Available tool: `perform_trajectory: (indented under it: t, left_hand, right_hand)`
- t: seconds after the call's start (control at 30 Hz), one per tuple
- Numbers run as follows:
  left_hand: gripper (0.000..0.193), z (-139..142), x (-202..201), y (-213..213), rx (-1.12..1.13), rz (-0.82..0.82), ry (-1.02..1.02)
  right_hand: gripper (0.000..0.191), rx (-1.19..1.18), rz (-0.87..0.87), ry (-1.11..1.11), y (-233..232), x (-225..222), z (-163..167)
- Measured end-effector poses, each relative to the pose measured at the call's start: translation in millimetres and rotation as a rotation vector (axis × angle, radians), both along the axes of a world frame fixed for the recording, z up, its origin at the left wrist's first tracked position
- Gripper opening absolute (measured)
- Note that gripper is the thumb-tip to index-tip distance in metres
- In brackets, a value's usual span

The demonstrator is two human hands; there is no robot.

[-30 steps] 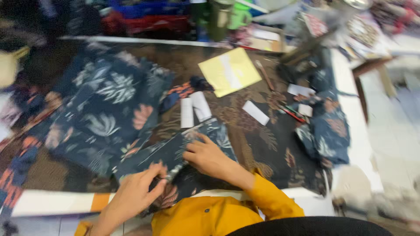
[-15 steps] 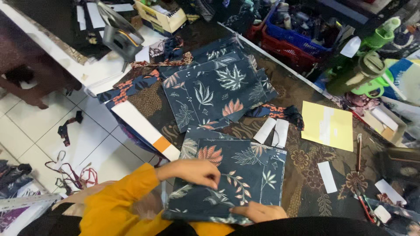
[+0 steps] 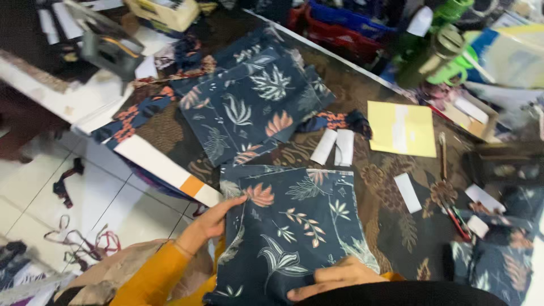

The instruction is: The person writes on small white paper labels with a pen, then folds and stacks patterned garments. The person places labels on the folded garments and arranges them into neat piles on the table.

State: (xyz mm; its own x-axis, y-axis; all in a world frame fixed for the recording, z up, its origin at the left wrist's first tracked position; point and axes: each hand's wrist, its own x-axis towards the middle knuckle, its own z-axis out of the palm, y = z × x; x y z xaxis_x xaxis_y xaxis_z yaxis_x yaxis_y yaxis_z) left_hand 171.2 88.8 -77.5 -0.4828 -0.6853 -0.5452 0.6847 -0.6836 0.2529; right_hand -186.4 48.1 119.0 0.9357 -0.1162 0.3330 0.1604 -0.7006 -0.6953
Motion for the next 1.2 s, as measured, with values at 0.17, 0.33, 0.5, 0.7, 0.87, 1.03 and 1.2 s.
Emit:
perform_trajectory:
  t: [0.17, 0.33, 0.5, 0.7, 0.87, 1.03, 1.2]
  left_hand:
    - [0.052, 53, -34, -48, -0.102, 0.026, 0.017]
    - [0.032, 94, -64, -106, -0.191, -0.05, -0.037]
    - [0.021, 87, -75, -144, -0.272, -0.158, 0.011]
    - [0.054, 55, -53, -151, -0.434, -0.139, -0.394]
    - [0.094, 52, -37, -123, -0.909, -0.296, -1.196]
    - [0.098, 92, -35, -106, -0.982, -0.431, -1.655]
    - [0.052, 106, -56, -129, -1.38, -0.217, -1.94]
  right_hand:
    - [0.059, 0.494, 0.116, 0.193, 9, -19, 0]
    - [0.063, 0.616, 0.019, 0.129, 28, -49, -12]
    - [0.046, 0.305, -0.084, 0.231, 53, -38, 10]
    - [0.043, -0.04, -0.315, 0.408, 51, 26, 16]
    - [0.034, 0.238, -0.234, 0.554, 32, 39, -36]
    - [0.04, 0.503, -0.383, 0.503, -36, -8, -61]
    - [0.015, -0.027, -1.263, 0.358, -178, -41, -71]
